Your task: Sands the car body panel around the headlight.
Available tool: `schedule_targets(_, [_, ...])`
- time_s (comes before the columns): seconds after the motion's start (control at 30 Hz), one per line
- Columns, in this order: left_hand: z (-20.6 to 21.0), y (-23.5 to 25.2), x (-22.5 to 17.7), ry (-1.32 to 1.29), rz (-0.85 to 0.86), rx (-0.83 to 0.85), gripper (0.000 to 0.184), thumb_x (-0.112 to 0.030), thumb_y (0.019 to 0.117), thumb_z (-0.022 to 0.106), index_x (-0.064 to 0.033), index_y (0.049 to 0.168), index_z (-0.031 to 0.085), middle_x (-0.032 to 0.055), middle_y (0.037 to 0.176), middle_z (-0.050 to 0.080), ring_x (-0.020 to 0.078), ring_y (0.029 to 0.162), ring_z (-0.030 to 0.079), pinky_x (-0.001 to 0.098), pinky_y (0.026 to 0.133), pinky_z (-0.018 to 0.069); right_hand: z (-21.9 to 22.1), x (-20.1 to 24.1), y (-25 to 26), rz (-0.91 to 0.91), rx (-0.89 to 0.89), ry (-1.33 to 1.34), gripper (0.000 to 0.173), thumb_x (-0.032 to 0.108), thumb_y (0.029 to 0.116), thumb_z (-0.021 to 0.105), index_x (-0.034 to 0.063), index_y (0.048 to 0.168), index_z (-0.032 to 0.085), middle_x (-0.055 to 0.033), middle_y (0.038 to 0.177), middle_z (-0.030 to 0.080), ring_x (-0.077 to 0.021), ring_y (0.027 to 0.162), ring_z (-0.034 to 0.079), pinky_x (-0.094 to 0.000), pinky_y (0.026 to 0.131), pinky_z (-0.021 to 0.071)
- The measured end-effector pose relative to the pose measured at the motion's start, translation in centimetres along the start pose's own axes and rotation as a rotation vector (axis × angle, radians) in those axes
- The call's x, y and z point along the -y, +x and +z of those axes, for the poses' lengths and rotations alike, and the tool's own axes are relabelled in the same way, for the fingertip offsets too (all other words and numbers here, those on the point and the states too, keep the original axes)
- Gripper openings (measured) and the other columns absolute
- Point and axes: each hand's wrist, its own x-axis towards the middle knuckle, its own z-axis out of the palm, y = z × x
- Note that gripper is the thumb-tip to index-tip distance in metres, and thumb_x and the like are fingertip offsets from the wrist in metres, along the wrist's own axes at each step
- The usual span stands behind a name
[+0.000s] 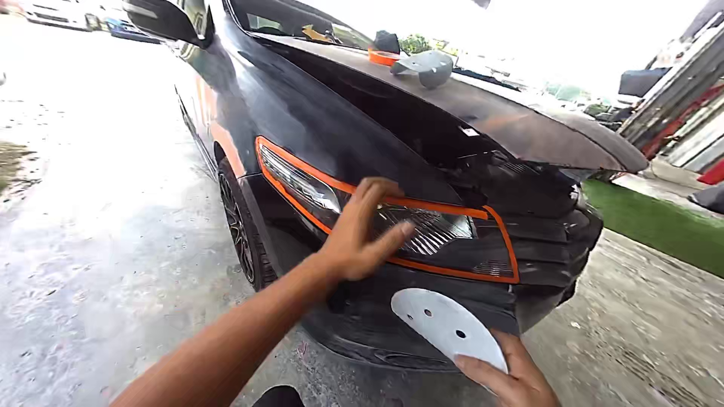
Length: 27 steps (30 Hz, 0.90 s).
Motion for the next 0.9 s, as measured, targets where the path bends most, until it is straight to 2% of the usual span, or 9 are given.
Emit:
schedule_targets(0.1, [2.5, -11.4, -1.4, -0.458, -0.262, 0.046, 0.075, -0.05, 0.0847, 0.079, 0.0039, 0.132, 0.055, 0.0156, 0.128, 0.065, 0.0232, 0.12, 0.064, 0.0447, 0.103, 0.0551, -0.2, 0.3, 2.4, 0.039, 0.216, 0.024, 0.037, -0.008, 0.0803, 0.064, 0.0176, 0.103, 0.077, 0.0074, 0.096, 0.079, -0.0046, 0.087, 0.074, -0.0278, 0.082, 0.0628])
schedule_targets(0.2, [4.1, -18.2, -1.6, -0.768, -0.433, -0.093, 0.028, -0.01, 0.0855, 0.083, 0.0014, 0.105, 0.065, 0.0098, 0.098, 0.073, 0.0176, 0.089, 0.073, 0.038, 0.083, 0.0625, 2.2, -0.1, 5.8, 0.081, 0.46, -0.025, 0.025, -0.003, 0.0817, 0.07, 0.0106, 0.102, 0.077, 0.0033, 0.097, 0.077, -0.0068, 0.089, 0.072, -0.0287, 0.081, 0.0616])
schedule_targets(0.27, [3.4, -20.4, -2.8, -0.804, -0.505, -0.234, 0.02, -0.001, 0.0867, 0.079, -0.0002, 0.102, 0.067, 0.0087, 0.096, 0.076, 0.0176, 0.086, 0.075, 0.0382, 0.08, 0.0644, 4.1, -0.2, 7.9, 0.063, 0.517, -0.075, 0.028, 0.001, 0.0833, 0.074, 0.0056, 0.111, 0.074, -0.0031, 0.105, 0.077, -0.0138, 0.093, 0.074, -0.0332, 0.083, 0.064])
schedule_targets(0.37, [0.1, -22.7, -3.7, -0.551, -0.508, -0.468, 0.027, -0.009, 0.0909, 0.075, -0.0173, 0.117, 0.072, -0.0049, 0.108, 0.076, 0.0075, 0.096, 0.073, 0.0306, 0.088, 0.062, 4.3, 1.5, 11.7, -0.135, 0.367, -0.279, 0.036, 0.018, 0.0918, 0.071, 0.009, 0.126, 0.07, -0.0084, 0.123, 0.072, -0.0262, 0.11, 0.072, -0.0419, 0.09, 0.0647])
schedule_targets(0.43, [-2.0, -24.7, -3.1, -0.356, -0.519, -0.58, 0.038, -0.017, 0.0946, 0.069, -0.0259, 0.131, 0.065, -0.0107, 0.121, 0.072, 0.0028, 0.108, 0.068, 0.0275, 0.096, 0.0574, 3.1, 3.3, 14.7, -0.367, 0.15, -0.525, 0.035, 0.027, 0.0939, 0.065, 0.0141, 0.126, 0.07, -0.0031, 0.125, 0.071, -0.02, 0.108, 0.072, -0.0379, 0.09, 0.064])
schedule_targets(0.53, [-2.3, -24.8, -1.5, -0.147, -0.555, -0.637, 0.058, -0.02, 0.0984, 0.056, -0.0036, 0.149, 0.032, 0.0021, 0.144, 0.053, 0.0052, 0.128, 0.055, 0.0276, 0.106, 0.0498, 0.7, 5.5, 20.1, -0.584, -0.034, -0.817, 0.048, 0.035, 0.097, 0.058, 0.0095, 0.138, 0.061, -0.0128, 0.137, 0.061, -0.0258, 0.124, 0.062, -0.0452, 0.104, 0.0539])
schedule_targets(0.63, [2.8, -21.4, 0.5, 0.046, -0.497, -0.553, 0.064, -0.025, 0.1026, 0.05, -0.0002, 0.154, 0.021, 0.0208, 0.166, 0.025, 0.0232, 0.151, 0.034, 0.0409, 0.122, 0.0376, 0.2, 7.1, 25.9, -0.659, -0.116, -1.02, 0.063, 0.046, 0.0996, 0.051, 0.006, 0.148, 0.048, -0.0281, 0.145, 0.049, -0.0441, 0.133, 0.049, -0.0601, 0.107, 0.0417])
schedule_targets(0.77, [11.6, -17.3, 1.1, 0.369, -0.512, -0.466, 0.077, -0.041, 0.1062, 0.038, 0.0141, 0.156, 0.021, 0.0378, 0.161, 0.023, 0.0468, 0.155, 0.018, 0.0681, 0.125, 0.0129, 0.5, 5.3, 31.5, -0.828, -0.072, -1.202, 0.08, 0.06, 0.0977, 0.042, 0.0013, 0.152, 0.04, -0.0303, 0.164, 0.024, -0.0528, 0.153, 0.013, -0.0671, 0.122, 0.0157])
schedule_targets(0.9, [8.4, -14.5, 6.0, 0.42, -0.593, -0.592, 0.078, -0.051, 0.109, 0.025, 0.0061, 0.161, 0.016, 0.0271, 0.169, 0.012, 0.0389, 0.159, 0.006, 0.0624, 0.128, 0.0048, 0.5, 4.0, 33.0, -0.959, -0.008, -1.098, 0.082, 0.063, 0.098, 0.04, 0.0026, 0.154, 0.039, -0.026, 0.166, 0.025, -0.0509, 0.155, 0.008, -0.0661, 0.125, 0.0116])
